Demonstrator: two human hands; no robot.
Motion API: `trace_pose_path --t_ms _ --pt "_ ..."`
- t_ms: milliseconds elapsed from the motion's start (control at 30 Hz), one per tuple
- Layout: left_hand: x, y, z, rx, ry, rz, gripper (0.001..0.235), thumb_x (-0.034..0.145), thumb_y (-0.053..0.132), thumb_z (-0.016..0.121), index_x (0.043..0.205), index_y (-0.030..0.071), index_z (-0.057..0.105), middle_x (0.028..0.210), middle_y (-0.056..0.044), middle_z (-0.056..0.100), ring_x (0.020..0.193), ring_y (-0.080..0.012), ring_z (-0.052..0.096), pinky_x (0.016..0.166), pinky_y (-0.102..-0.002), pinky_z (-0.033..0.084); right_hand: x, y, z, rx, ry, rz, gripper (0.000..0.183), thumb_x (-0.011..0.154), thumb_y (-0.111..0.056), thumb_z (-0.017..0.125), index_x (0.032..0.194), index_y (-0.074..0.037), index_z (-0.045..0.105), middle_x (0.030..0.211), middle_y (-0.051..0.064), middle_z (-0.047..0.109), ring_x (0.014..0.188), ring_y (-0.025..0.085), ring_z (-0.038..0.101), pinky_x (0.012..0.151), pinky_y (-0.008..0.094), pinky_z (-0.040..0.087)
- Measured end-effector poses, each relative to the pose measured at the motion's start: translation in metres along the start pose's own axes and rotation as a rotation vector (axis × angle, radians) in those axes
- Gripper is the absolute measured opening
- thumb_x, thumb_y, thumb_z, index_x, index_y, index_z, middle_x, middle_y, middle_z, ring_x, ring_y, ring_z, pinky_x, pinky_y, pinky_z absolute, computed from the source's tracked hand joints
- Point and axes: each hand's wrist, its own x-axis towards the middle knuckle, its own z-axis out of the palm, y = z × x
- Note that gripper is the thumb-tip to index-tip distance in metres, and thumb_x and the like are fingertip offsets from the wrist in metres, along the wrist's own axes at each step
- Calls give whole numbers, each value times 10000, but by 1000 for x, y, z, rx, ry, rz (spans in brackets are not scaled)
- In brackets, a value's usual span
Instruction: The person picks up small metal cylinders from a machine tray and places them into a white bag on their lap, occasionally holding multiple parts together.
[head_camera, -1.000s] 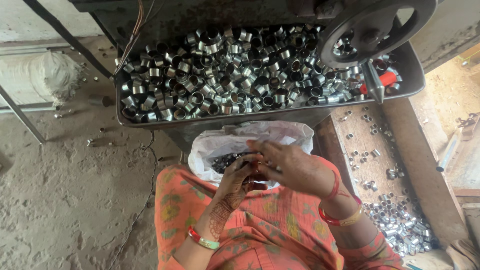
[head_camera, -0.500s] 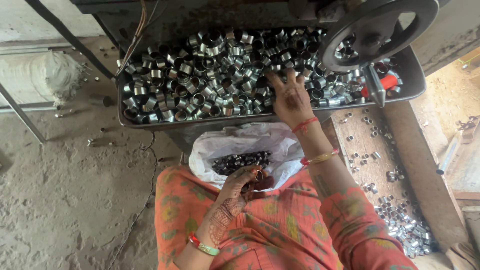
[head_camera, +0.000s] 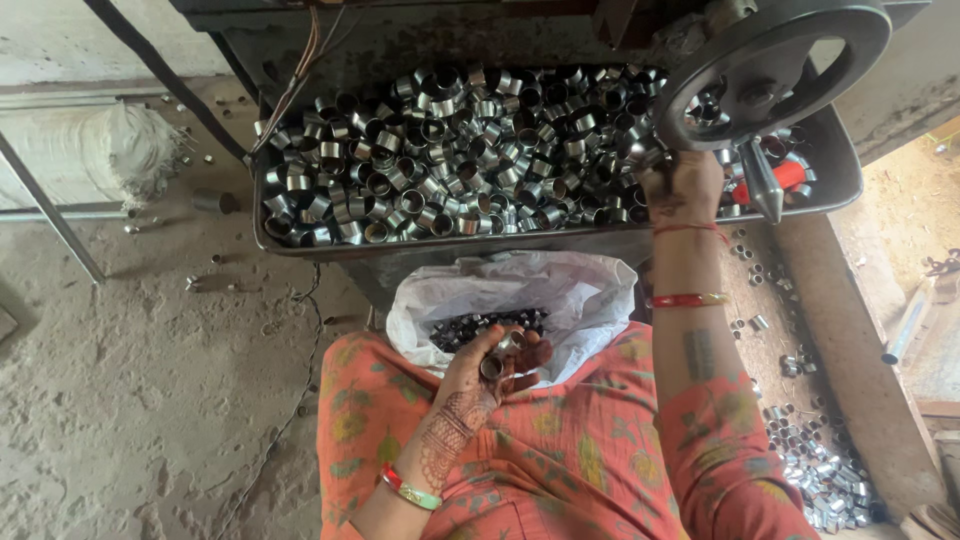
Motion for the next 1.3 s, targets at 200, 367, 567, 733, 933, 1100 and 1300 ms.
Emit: trace_pose_path --t_ms 200,367,567,733,933,1100,1300 --pt "10 7 8 -191 -107 142 397 995 339 582 1209 12 651 1227 -188 706 1179 -381 685 942 -534 589 -26 -10 -16 326 -318 249 171 934 -28 596 1090 39 614 970 157 670 856 283 678 741 383 575" --pt "7 12 23 15 -106 186 442 1027 348 615 1259 -29 626 1264 -190 687 1195 -339 688 958 -491 597 -102 24 -38 27 -602 294 147 1058 -149 560 1075 -8 598 992 145 648 881 287 686 820 405 590" --pt "13 4 22 87 -28 137 460 988 340 655 1273 -19 621 1186 -155 715 1095 -281 717 891 -479 625 -182 62 -56 -319 -507 286 248 979 21 576 1226 -4 583 1134 100 661 995 224 684 830 329 564" --pt "27 -14 -1 33 -90 136 361 1018 189 687 1313 -9 622 1118 -121 680 1046 -266 713 929 -516 623 -216 67 -58 -641 -603 66 331 1020 -9 582 1350 -5 551 1250 77 657 1078 159 649 909 280 553" --pt "26 -17 -6 -9 -39 150 332 950 41 638 1273 17 563 1187 -174 714 1037 -287 726 959 -543 618 -233 55 -55 -958 -674 -199 379 980 13 578 1358 -1 549 1245 97 688 1132 154 689 931 290 558" --pt "27 -19 0 5 54 106 371 933 43 612 1295 -1 540 1135 -164 725 965 -290 730 907 -539 611 -249 44 -44 -1187 -622 -372 385 945 22 594 1326 -26 570 1183 131 667 1054 271 718 847 354 574" --pt "29 -26 -8 -20 249 131 373 881 7 520 1253 14 552 1013 -59 705 862 -201 681 908 -477 622 -258 49 -39 -1278 -644 -609 402 950 37 599 1344 -23 552 1242 178 614 1090 379 651 881 419 528"
